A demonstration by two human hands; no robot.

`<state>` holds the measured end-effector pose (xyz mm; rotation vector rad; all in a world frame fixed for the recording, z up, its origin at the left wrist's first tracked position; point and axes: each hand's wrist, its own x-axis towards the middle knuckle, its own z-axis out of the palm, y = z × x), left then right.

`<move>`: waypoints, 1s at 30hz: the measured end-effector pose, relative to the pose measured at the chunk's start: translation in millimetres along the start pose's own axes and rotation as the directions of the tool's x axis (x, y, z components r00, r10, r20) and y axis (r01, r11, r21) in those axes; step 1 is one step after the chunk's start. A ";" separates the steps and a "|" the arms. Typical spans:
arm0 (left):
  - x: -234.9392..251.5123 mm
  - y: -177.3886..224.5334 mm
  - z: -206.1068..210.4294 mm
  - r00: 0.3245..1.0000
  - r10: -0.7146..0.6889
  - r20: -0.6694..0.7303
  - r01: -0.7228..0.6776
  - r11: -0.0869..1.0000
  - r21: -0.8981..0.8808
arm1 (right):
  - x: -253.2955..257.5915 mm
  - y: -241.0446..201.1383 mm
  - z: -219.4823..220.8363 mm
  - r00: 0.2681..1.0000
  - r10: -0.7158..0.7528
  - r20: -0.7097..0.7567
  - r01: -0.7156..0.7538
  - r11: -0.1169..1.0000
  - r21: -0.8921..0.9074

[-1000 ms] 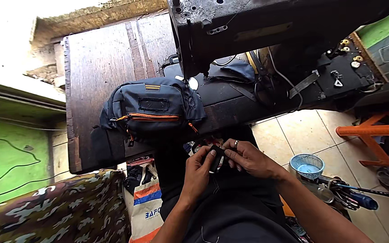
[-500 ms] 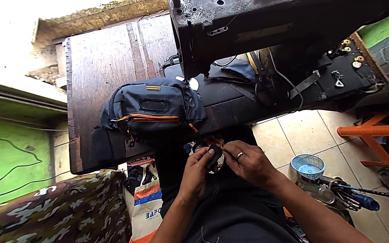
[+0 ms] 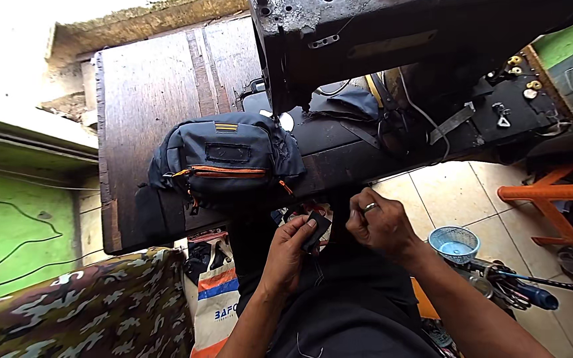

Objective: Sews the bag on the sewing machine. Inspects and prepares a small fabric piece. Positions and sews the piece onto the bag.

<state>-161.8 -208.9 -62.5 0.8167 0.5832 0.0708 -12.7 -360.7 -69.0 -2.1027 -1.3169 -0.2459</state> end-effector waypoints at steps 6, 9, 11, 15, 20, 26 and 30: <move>1.2 -1.9 2.5 0.998 0.056 -0.007 -0.055 0.991 0.121 | 4.1 -0.9 -11.7 0.973 -0.033 0.226 -0.022 0.971 0.236; 1.5 -3.0 4.7 0.995 0.097 -0.008 -0.094 0.978 0.188 | 4.6 -12.4 -5.5 0.978 -0.095 0.185 0.051 0.972 0.228; 1.2 -3.9 6.4 0.989 0.149 -0.012 -0.140 0.952 0.272 | 5.7 -15.2 -1.0 0.982 -0.115 0.149 0.090 0.983 0.163; 2.0 -8.7 2.8 0.962 0.272 0.021 -0.247 0.838 0.487 | 9.5 -19.0 6.4 0.967 -0.186 0.172 0.183 0.983 0.030; 2.9 -7.0 -2.6 0.965 0.261 0.041 -0.247 0.835 0.492 | 8.8 -6.7 7.5 0.989 0.051 0.139 -0.067 0.992 0.110; 3.6 -9.6 -3.1 0.974 0.224 0.026 -0.212 0.865 0.455 | 2.5 -6.0 -1.2 0.981 -0.006 0.193 -0.051 0.956 0.289; 5.5 -9.3 -1.0 0.967 0.256 0.022 -0.231 0.827 0.512 | 0.5 -15.6 6.7 0.980 -0.142 0.140 0.120 0.980 0.158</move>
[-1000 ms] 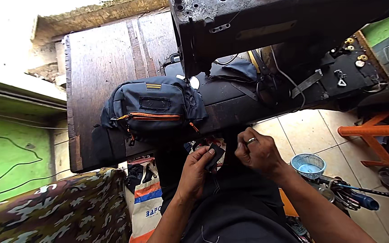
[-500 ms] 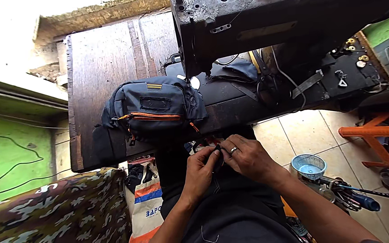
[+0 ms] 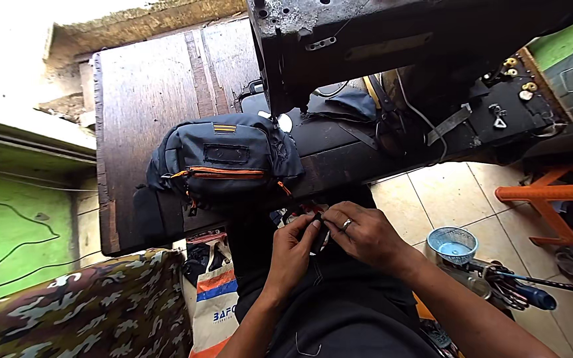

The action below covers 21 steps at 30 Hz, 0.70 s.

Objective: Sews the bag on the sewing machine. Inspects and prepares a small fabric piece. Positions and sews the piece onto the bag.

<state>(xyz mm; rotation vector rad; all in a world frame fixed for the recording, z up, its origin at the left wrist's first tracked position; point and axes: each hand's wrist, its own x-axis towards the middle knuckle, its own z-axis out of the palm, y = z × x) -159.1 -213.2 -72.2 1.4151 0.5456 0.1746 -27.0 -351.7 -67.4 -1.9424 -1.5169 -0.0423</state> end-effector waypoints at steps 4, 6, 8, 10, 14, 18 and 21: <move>0.6 -3.4 -2.7 0.983 0.184 0.011 -0.181 0.951 0.252 | 4.9 -2.2 -0.1 0.998 -0.015 0.060 0.021 0.994 -0.106; 0.8 -5.7 -3.7 0.966 0.257 0.032 -0.253 0.909 0.333 | 6.6 -2.3 2.0 0.996 -0.030 0.090 0.044 0.987 -0.155; 1.9 -7.5 -5.1 0.951 0.303 0.064 -0.304 0.876 0.375 | 7.7 -0.4 5.7 0.995 -0.031 0.099 0.048 0.983 -0.176; 3.2 -7.0 -6.4 0.952 0.295 0.086 -0.306 0.881 0.361 | 6.9 2.9 7.5 0.996 0.013 0.094 0.001 0.990 -0.144; 3.8 -2.3 -8.8 0.996 0.073 0.047 -0.079 0.987 0.141 | 1.5 10.0 -0.2 0.976 0.219 0.020 -0.219 0.975 0.031; 3.6 -1.9 -8.1 0.997 -0.050 0.057 0.052 0.998 -0.032 | -3.8 14.6 -10.4 0.971 0.239 0.015 -0.239 0.963 0.123; 4.2 -0.3 -5.6 0.996 -0.060 0.061 0.064 0.996 -0.059 | -4.6 9.6 -10.2 0.995 0.080 0.064 -0.086 0.992 0.092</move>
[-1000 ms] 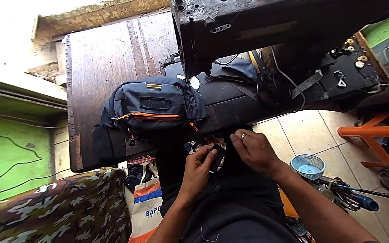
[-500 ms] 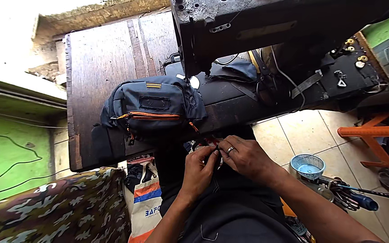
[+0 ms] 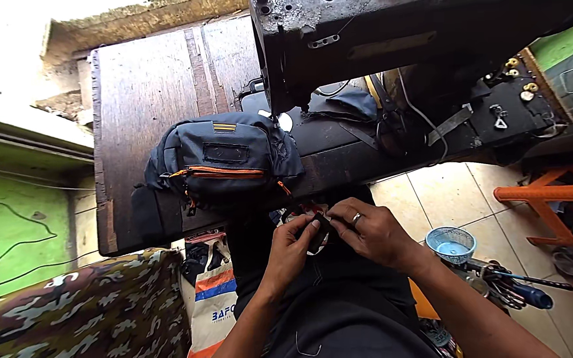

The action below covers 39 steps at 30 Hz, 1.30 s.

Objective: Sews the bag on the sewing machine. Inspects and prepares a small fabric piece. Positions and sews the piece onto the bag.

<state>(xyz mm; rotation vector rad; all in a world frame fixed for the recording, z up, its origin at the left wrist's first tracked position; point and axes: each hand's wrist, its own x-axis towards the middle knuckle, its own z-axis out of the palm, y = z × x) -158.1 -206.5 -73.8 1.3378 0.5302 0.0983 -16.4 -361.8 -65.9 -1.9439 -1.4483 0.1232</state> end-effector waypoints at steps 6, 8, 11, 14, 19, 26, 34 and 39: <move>-0.8 -1.4 1.2 0.974 0.228 -0.007 -0.216 0.932 0.291 | 4.3 -6.6 7.6 0.996 -0.082 -0.016 0.079 0.986 -0.148; -1.0 -4.5 1.6 0.942 0.336 0.027 -0.319 0.864 0.389 | 7.2 -7.5 10.5 0.998 -0.070 -0.004 0.068 0.979 -0.194; -1.5 -4.4 0.4 0.954 0.300 0.026 -0.291 0.897 0.332 | 9.3 -3.5 10.6 0.999 0.028 -0.024 -0.032 0.985 -0.170; -2.4 -3.2 -3.8 0.986 0.164 0.000 -0.162 0.972 0.170 | 8.1 5.0 3.5 0.961 0.271 -0.049 -0.270 0.963 0.026; -1.5 -7.2 -2.0 0.987 0.153 0.038 -0.157 0.978 0.140 | 9.0 1.0 4.8 0.932 0.300 0.204 -0.357 0.858 0.369; -1.4 -3.3 -3.2 0.988 0.115 0.101 -0.130 0.980 0.151 | 13.6 3.5 19.0 0.926 0.372 -0.067 -0.364 0.925 0.111; 0.7 -3.7 0.6 0.991 0.109 0.073 -0.121 0.977 0.178 | 5.6 -2.7 0.5 0.999 -0.048 0.025 0.048 0.999 0.002; -0.9 -4.4 5.1 0.984 0.179 0.002 -0.173 0.950 0.260 | 6.8 -7.4 4.3 0.998 -0.062 0.023 0.065 0.987 -0.149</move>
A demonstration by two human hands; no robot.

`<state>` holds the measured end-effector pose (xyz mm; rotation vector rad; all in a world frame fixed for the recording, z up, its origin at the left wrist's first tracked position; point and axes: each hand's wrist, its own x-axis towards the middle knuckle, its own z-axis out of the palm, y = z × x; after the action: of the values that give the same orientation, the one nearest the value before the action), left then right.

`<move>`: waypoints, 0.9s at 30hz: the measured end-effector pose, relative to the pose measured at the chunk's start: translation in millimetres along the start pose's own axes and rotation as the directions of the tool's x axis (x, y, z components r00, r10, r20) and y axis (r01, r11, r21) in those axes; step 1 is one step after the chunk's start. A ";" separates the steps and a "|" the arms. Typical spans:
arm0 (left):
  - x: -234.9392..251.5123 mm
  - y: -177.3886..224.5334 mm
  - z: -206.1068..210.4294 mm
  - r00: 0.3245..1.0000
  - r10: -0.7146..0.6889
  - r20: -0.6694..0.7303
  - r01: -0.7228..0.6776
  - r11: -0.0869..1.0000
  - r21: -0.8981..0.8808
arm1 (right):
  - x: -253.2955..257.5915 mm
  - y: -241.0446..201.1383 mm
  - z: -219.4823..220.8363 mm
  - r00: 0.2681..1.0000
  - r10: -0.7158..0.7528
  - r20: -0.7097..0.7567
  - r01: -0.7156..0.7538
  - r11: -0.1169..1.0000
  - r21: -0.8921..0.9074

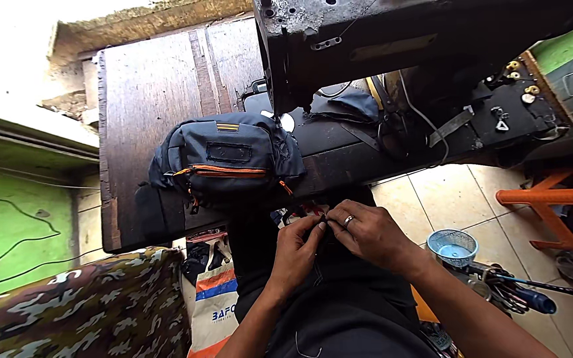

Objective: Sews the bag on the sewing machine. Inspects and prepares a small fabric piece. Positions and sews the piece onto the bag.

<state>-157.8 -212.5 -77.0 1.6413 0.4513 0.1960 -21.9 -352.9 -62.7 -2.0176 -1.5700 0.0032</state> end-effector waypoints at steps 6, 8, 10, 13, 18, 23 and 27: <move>0.2 -3.1 4.1 0.995 0.099 -0.025 -0.098 0.995 0.036 | 5.4 2.8 7.9 0.992 0.122 -0.020 -0.123 0.992 -0.029; 0.7 -0.5 1.6 0.998 0.062 -0.002 -0.062 0.998 -0.013 | 3.1 10.7 3.7 0.963 0.266 -0.042 -0.262 0.961 0.091; 1.8 0.5 -1.2 1.000 0.019 0.013 -0.018 0.996 -0.082 | 0.5 19.0 -2.2 0.911 0.413 -0.026 -0.393 0.883 0.258; 3.1 -1.1 -1.9 1.000 -0.012 0.022 0.015 0.990 -0.138 | -3.1 21.5 -14.0 0.851 0.469 0.235 -0.523 0.717 0.462; 4.2 -1.0 1.3 0.999 -0.014 0.035 0.018 0.991 -0.130 | -7.1 10.9 -5.6 0.833 0.416 0.364 -0.553 0.624 0.552; 2.9 0.4 0.2 0.996 -0.088 0.029 0.092 0.975 -0.201 | -6.3 9.5 -6.5 0.744 0.555 0.372 -0.650 0.469 0.598; 3.1 1.9 1.7 0.995 -0.098 0.015 0.099 0.971 -0.216 | -8.0 6.3 -4.8 0.775 0.452 0.441 -0.624 0.443 0.643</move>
<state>-154.0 -212.9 -75.8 1.4021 0.4898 0.1613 -17.1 -362.9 -64.2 -1.7012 -0.6860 1.0098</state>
